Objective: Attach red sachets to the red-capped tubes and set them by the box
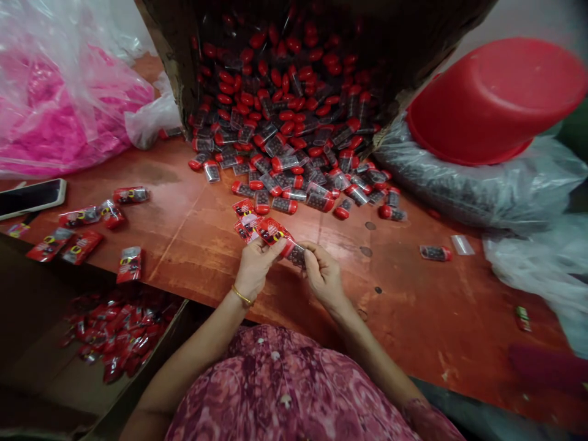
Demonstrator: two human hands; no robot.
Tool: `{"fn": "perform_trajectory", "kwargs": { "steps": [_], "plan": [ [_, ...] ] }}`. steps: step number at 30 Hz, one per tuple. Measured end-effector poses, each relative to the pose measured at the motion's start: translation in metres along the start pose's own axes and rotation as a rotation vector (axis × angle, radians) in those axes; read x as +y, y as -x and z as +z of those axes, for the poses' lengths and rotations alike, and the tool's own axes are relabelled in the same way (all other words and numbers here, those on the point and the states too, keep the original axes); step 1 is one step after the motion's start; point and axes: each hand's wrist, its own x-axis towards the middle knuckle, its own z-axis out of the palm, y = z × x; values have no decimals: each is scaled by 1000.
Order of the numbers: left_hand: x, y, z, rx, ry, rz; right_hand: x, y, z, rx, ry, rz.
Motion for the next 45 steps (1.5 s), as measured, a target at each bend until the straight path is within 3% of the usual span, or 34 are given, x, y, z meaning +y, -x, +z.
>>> {"fn": "perform_trajectory", "kwargs": {
  "steps": [4,8,14,20,22,25,29,34,36,38,41,43,45],
  "plan": [
    [-6,-1,4,19,63,54,0,-6,22,147,-170,83],
    [-3,-5,-1,4,111,78,0,-12,28,38,-209,105],
    [2,-9,-5,-66,88,38,-2,-22,33,35,-226,114],
    [18,-11,-14,-31,75,39,0,-18,31,-179,-360,139],
    [19,-10,-15,-22,62,42,4,-17,29,-188,-337,139],
    [13,-7,-13,-25,20,80,9,-22,30,-97,-269,134],
    [1,-6,-10,67,-21,192,8,-32,44,-17,-131,51],
    [5,-9,-16,141,-113,222,-6,-36,58,-65,161,-78],
    [17,-12,-29,156,-73,149,-9,-44,43,-109,335,-127],
    [35,-18,-51,203,4,104,-6,-60,11,-87,569,-157],
    [64,-29,-95,425,105,297,14,-93,-54,66,981,-76],
    [75,-32,-116,533,142,419,33,-109,-90,45,1150,-58],
    [76,-31,-120,552,188,444,50,-114,-107,-36,1235,-120]
  ]
}}
